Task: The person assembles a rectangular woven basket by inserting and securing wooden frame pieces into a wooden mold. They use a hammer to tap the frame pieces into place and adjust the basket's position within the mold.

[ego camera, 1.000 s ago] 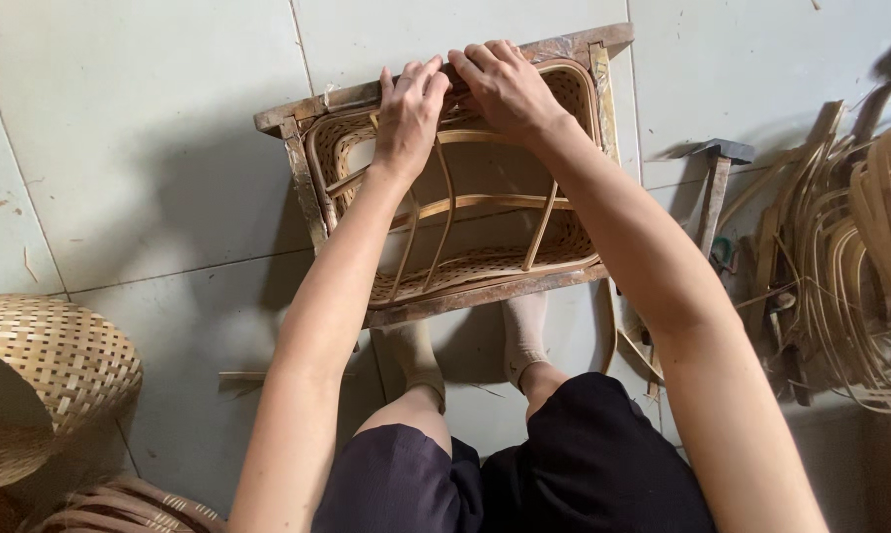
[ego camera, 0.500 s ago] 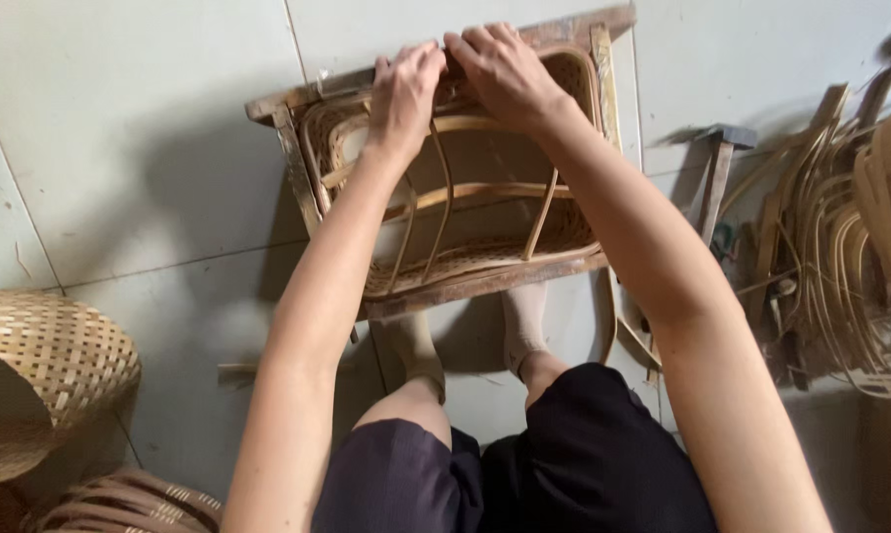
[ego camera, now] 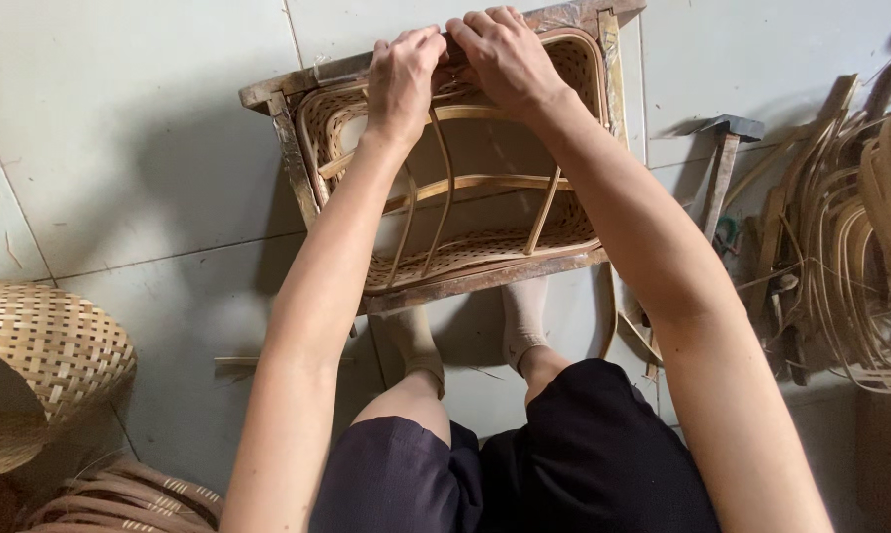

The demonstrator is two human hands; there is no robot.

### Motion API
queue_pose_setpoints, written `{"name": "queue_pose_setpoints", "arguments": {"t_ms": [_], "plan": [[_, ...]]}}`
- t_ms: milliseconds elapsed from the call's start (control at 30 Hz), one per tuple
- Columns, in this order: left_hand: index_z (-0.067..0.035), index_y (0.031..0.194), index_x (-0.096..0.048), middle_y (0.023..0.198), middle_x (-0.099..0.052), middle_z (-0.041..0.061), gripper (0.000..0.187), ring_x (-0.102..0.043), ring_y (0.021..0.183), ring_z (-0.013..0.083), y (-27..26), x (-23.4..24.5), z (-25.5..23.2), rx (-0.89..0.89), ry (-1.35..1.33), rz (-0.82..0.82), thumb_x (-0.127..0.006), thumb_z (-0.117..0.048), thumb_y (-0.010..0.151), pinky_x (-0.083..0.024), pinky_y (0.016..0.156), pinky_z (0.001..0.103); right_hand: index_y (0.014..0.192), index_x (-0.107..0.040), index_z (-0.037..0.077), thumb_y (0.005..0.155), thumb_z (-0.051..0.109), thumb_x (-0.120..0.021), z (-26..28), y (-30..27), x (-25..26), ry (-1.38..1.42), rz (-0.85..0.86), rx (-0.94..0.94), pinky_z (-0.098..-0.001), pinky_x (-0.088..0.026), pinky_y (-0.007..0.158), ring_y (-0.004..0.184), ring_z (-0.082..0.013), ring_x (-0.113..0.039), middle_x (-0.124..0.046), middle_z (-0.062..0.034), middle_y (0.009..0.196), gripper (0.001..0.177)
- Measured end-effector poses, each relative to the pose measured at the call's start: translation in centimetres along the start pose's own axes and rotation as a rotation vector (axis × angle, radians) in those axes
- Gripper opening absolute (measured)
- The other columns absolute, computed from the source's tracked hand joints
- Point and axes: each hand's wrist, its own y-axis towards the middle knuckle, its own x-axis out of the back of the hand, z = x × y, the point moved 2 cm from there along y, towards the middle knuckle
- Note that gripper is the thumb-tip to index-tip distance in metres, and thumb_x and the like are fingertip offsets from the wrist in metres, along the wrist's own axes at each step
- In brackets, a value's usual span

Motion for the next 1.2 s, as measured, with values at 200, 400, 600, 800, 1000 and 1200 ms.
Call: {"name": "queue_pose_setpoints", "arguments": {"t_ms": [200, 400, 600, 800, 1000, 1200], "plan": [[-0.009, 0.093, -0.075, 0.112, -0.077, 0.012, 0.011, -0.075, 0.102, 0.0243, 0.0, -0.6, 0.0, 0.01, 0.021, -0.056, -0.071, 0.001, 0.094, -0.058, 0.089, 0.043, 0.132, -0.062, 0.0, 0.091, 0.005, -0.077, 0.4, 0.0, 0.3, 0.022, -0.015, -0.048, -0.0436, -0.046, 0.109, 0.118, -0.0331, -0.062, -0.067, -0.0153, 0.123, 0.044], [-0.008, 0.089, -0.075, 0.11, -0.078, 0.01, 0.009, -0.076, 0.099, 0.023, -0.1, -0.3, -0.4, -0.005, 0.027, -0.064, -0.072, 0.0, 0.09, -0.059, 0.084, 0.04, 0.127, -0.064, 0.001, 0.091, 0.002, -0.076, 0.5, -0.1, 0.0, 0.01, -0.004, -0.064, -0.0433, -0.048, 0.106, 0.119, -0.0337, -0.062, -0.068, -0.0153, 0.121, 0.038], [-0.007, 0.095, -0.076, 0.106, -0.078, 0.009, 0.008, -0.075, 0.097, 0.0197, 0.1, -2.0, 0.7, 0.072, -0.032, -0.011, -0.072, 0.0, 0.097, -0.059, 0.08, 0.036, 0.131, -0.062, 0.001, 0.095, 0.008, -0.079, 0.2, -0.1, -0.8, 0.053, -0.061, -0.051, -0.0466, -0.049, 0.105, 0.12, -0.0347, -0.062, -0.066, -0.0165, 0.127, 0.04], [-0.007, 0.125, -0.067, 0.133, -0.068, 0.019, 0.036, -0.06, 0.129, 0.0364, -2.5, 3.4, -3.8, -0.027, -0.035, -0.173, -0.059, 0.01, 0.094, -0.034, 0.114, 0.064, 0.142, -0.056, 0.002, 0.085, 0.01, -0.076, 4.4, -2.1, 4.9, -0.028, -0.095, -0.05, -0.056, -0.046, 0.11, 0.13, -0.0389, -0.055, -0.058, -0.0216, 0.138, 0.062], [0.001, 0.13, -0.055, 0.113, -0.066, 0.017, 0.075, -0.05, 0.125, 0.0356, -19.8, 11.1, -13.0, -0.053, -0.279, 0.269, -0.089, -0.038, 0.075, -0.01, 0.111, 0.08, 0.126, -0.056, 0.002, 0.085, 0.036, -0.081, 15.2, -14.5, 9.1, 0.486, 0.358, -0.079, -0.0465, -0.047, 0.096, 0.109, -0.0311, -0.059, -0.06, -0.0167, 0.123, 0.059], [-0.008, 0.131, -0.061, 0.111, -0.07, 0.002, 0.068, -0.054, 0.133, 0.02, -23.2, 10.1, -13.3, -0.095, -0.053, 0.234, -0.091, -0.028, 0.073, -0.019, 0.128, 0.065, 0.129, -0.058, 0.003, 0.074, 0.021, -0.078, 17.2, -17.4, 8.4, 0.398, 0.24, -0.01, -0.045, -0.045, 0.098, 0.111, -0.0332, -0.06, -0.063, -0.0134, 0.123, 0.062]]}}
